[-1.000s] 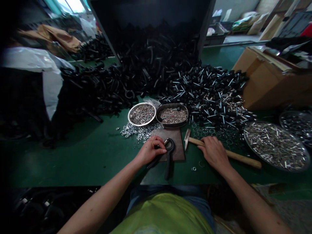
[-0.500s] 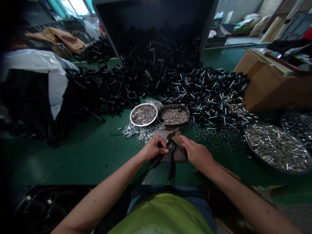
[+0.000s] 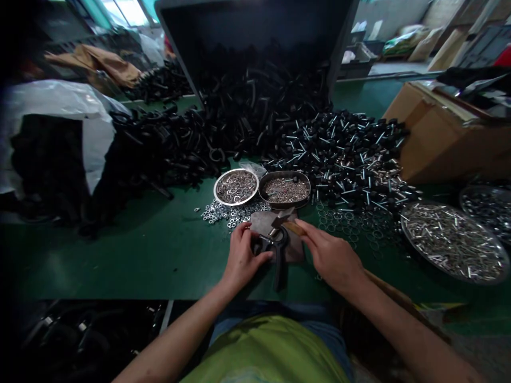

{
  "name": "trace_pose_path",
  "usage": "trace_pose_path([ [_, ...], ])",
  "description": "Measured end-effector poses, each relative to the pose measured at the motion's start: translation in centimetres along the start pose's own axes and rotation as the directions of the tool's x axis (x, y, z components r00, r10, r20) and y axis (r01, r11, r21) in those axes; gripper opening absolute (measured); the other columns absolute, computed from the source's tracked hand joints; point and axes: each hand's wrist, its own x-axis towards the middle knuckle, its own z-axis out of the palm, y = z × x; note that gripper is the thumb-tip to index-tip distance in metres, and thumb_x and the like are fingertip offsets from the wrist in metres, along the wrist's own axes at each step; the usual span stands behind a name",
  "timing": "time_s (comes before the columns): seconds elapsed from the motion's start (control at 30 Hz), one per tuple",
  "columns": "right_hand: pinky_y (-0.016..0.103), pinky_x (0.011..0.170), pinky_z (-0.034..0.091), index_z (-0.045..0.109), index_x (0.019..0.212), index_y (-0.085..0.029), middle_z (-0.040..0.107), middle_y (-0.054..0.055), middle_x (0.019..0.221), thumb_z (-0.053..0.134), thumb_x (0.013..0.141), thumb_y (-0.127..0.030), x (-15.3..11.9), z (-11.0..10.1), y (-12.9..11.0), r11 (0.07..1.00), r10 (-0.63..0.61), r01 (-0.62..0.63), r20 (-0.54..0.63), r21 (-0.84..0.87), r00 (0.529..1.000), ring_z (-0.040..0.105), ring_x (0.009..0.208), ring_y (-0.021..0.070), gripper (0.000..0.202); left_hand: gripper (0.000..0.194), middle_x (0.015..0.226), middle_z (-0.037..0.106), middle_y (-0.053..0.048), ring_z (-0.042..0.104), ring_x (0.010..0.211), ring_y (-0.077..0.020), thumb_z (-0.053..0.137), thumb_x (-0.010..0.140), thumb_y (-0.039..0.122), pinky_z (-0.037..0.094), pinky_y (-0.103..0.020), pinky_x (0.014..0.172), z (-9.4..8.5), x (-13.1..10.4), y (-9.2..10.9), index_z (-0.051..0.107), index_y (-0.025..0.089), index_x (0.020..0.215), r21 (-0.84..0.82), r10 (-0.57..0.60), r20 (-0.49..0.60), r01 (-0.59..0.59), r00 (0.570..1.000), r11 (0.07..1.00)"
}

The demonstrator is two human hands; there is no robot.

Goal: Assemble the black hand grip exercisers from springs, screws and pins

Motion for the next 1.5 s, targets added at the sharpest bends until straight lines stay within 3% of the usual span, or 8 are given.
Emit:
trace_pose_path([
  [0.17,0.027,0.058,0.052,0.055,0.114,-0.019,0.070,0.006,0.083,0.031,0.092,-0.022,-2.3,-1.7,-1.7,0.994,-0.031,0.070,-0.388,0.085,0.921,0.067,0.065,0.0168,0.033,0.021,0.085,0.057,-0.003,0.054,0.080,-0.0187,0.065,0.075,0.029,0.042,-0.029,0.070,-0.1,-2.0,0.0,0.051,0.020,0.088,0.048,-0.076,0.152,0.069,0.985,0.996],
  [0.33,0.027,0.057,0.053,0.053,0.121,-0.022,0.071,0.005,0.097,0.036,0.091,-0.022,-1.5,1.5,-0.8,0.991,-0.107,0.111,0.062,-0.069,0.992,0.068,0.068,0.0174,0.034,0.014,0.080,0.058,-0.001,0.053,0.073,-0.0158,0.062,0.075,0.025,0.038,-0.026,0.062,0.2,-1.7,-0.2,0.051,0.019,0.080,0.050,-0.074,0.160,0.067,0.984,0.997],
  [0.5,0.026,0.059,0.052,0.056,0.117,-0.020,0.071,0.006,0.081,0.034,0.092,-0.024,-1.8,1.1,-0.6,0.991,-0.120,0.108,-0.169,-0.083,0.978,0.067,0.065,0.0173,0.033,0.014,0.080,0.058,-0.001,0.053,0.072,-0.0153,0.062,0.075,0.026,0.037,-0.025,0.062,0.1,-1.5,-0.2,0.052,0.019,0.080,0.058,-0.072,0.159,0.064,0.985,0.996],
  [0.63,0.028,0.057,0.053,0.052,0.123,-0.023,0.072,0.004,0.092,0.036,0.093,-0.024,-1.3,1.9,-0.2,0.978,-0.124,0.138,0.097,-0.156,0.987,0.068,0.067,0.0181,0.034,0.012,0.079,0.058,-0.002,0.053,0.071,-0.0154,0.061,0.075,0.024,0.036,-0.025,0.062,-0.2,-1.4,0.0,0.051,0.019,0.080,0.075,-0.091,0.189,0.078,0.978,0.994],
  [0.8,0.031,0.072,0.054,0.044,0.129,-0.024,0.067,0.006,0.111,0.033,0.094,-0.025,0.6,2.3,0.5,0.997,-0.016,0.006,-0.122,-0.083,0.992,0.067,0.090,0.0192,0.037,0.011,0.078,0.058,-0.002,0.053,0.071,-0.0153,0.060,0.074,0.024,0.035,-0.024,0.060,-0.3,-1.2,0.0,0.050,0.019,0.078,0.082,-0.102,0.212,0.087,0.972,0.993],
  [1.0,0.027,0.053,0.049,0.043,0.132,-0.029,0.069,0.001,0.105,0.035,0.094,-0.030,0.8,4.6,3.3,0.956,-0.037,0.047,0.039,-0.291,0.999,0.067,0.068,0.0162,0.039,0.012,0.071,0.059,0.001,0.052,0.062,-0.0139,0.060,0.071,0.026,0.030,-0.024,0.054,-0.8,-0.2,0.2,0.051,0.020,0.076,0.101,-0.125,0.234,0.104,0.964,0.990],
  [1.3,0.033,0.056,0.036,0.046,0.134,-0.027,0.059,0.004,0.068,0.036,0.091,-0.028,-3.2,7.4,9.3,0.820,-0.189,0.062,-0.167,-0.569,0.968,0.055,0.063,0.0197,0.044,0.014,0.068,0.056,0.001,0.052,0.063,-0.0147,0.052,0.077,0.034,0.033,-0.024,0.057,-13.3,-1.0,-9.5,0.050,0.021,0.078,0.343,-0.368,-0.110,0.383,0.923,0.858],
  [1.5,0.034,0.053,0.033,0.051,0.129,-0.032,0.060,0.007,0.074,0.036,0.085,-0.029,-3.0,7.5,10.5,0.923,-0.108,-0.012,-0.288,-0.385,0.952,0.053,0.064,0.0227,0.047,0.025,0.086,0.061,-0.005,0.057,0.080,-0.0222,0.046,0.082,0.043,0.038,-0.029,0.061,-19.3,-1.1,-14.8,0.058,0.022,0.079,0.586,-0.451,-0.167,0.456,0.877,0.670],
])
